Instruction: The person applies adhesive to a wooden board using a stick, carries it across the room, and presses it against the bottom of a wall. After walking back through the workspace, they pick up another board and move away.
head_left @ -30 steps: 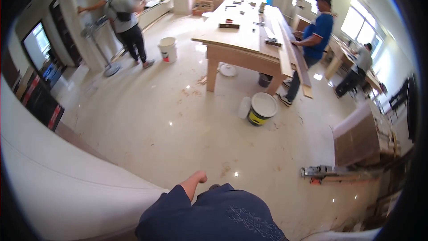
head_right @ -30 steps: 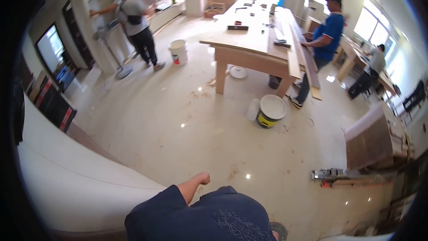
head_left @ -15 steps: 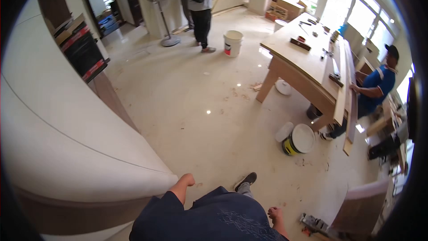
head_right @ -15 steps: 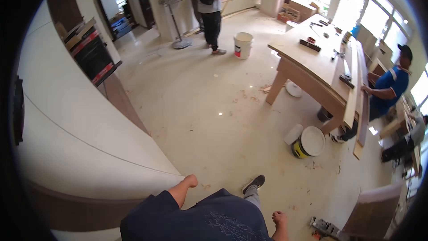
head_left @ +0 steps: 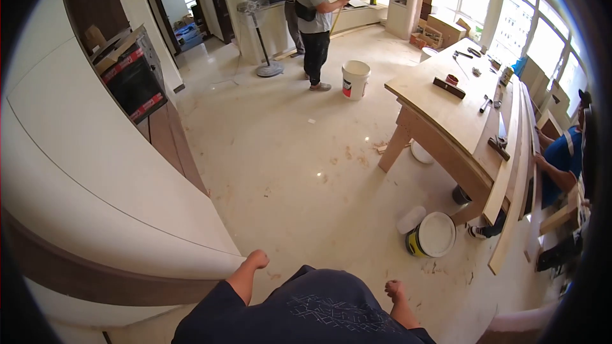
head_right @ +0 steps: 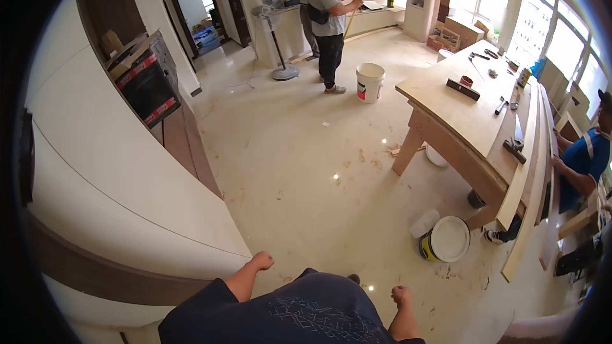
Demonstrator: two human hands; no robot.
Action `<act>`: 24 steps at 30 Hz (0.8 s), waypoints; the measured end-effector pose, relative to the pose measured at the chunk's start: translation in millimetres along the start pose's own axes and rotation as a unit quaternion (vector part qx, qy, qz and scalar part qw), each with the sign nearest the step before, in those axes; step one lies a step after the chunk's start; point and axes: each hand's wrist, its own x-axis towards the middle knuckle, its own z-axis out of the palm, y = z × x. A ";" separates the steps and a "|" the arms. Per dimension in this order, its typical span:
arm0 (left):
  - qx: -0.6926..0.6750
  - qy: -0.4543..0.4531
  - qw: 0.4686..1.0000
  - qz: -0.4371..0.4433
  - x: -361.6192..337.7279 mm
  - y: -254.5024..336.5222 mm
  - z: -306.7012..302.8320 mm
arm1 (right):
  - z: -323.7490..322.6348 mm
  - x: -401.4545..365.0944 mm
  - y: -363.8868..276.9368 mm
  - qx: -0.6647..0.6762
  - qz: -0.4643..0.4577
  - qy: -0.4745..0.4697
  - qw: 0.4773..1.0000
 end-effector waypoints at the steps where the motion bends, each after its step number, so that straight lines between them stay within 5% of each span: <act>1: -0.009 0.020 1.000 0.021 7.3 17.4 -10.5 | -16.1 -2.9 -16.5 0.051 0.005 0.032 0.998; 3: -0.058 0.066 0.995 0.053 22.5 46.2 -24.1 | -33.9 -8.0 -49.9 0.143 0.009 0.082 0.986; 6: -0.119 0.099 0.985 0.074 28.0 79.1 -31.1 | -40.8 -5.0 -71.7 0.090 0.017 0.135 0.987; 8: -0.132 0.091 0.984 0.080 29.9 91.3 -23.6 | -46.4 15.9 -59.5 0.005 0.052 0.055 0.997; 10: -0.104 0.057 0.991 0.064 33.9 83.6 -6.4 | -42.8 6.0 -68.4 -0.162 -0.046 -0.026 0.985; 13: -0.033 -0.011 0.999 0.009 29.2 62.9 17.4 | -31.0 -1.4 -101.6 -0.181 -0.039 -0.055 0.981; 17: 0.167 -0.235 0.955 0.068 2.5 42.0 5.9 | -38.6 28.7 -143.3 -0.204 -0.031 -0.074 0.976; 19: 0.094 -0.274 0.955 -0.061 47.0 -23.7 67.2 | -55.7 53.1 -168.0 -0.219 -0.026 -0.074 0.973; 24: 0.160 -0.292 0.943 -0.001 147.9 -19.2 15.7 | -109.3 144.9 -245.7 -0.183 -0.016 -0.009 0.983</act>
